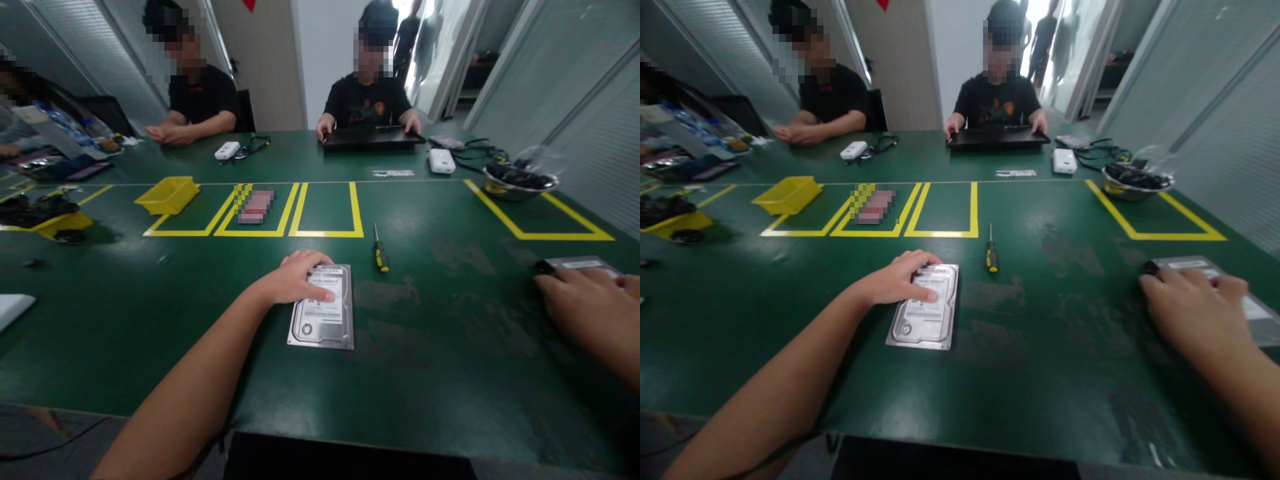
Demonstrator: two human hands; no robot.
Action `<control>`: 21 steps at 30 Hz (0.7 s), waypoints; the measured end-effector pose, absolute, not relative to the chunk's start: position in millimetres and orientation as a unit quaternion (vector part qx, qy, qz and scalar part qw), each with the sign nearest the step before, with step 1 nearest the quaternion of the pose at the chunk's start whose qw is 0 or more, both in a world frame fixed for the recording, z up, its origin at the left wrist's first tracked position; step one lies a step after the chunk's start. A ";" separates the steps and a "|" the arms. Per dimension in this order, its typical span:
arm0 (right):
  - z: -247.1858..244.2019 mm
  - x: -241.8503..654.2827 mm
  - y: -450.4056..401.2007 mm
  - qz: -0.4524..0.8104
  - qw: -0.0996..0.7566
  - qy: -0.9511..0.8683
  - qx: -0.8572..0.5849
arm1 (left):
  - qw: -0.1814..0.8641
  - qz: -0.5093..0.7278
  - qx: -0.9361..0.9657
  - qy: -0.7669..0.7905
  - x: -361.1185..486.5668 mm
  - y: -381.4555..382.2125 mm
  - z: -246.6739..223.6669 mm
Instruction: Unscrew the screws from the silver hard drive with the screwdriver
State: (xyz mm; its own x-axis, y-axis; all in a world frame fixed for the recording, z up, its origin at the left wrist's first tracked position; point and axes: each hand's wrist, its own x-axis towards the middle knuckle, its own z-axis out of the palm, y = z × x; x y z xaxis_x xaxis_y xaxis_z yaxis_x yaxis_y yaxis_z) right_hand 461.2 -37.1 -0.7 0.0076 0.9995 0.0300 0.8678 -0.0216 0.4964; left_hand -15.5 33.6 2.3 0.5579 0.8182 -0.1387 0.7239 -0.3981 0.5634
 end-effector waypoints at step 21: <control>35.2 377.0 -22.2 0.167 0.034 0.736 0.655 | 0.292 0.079 0.833 0.463 -15.7 33.4 3.4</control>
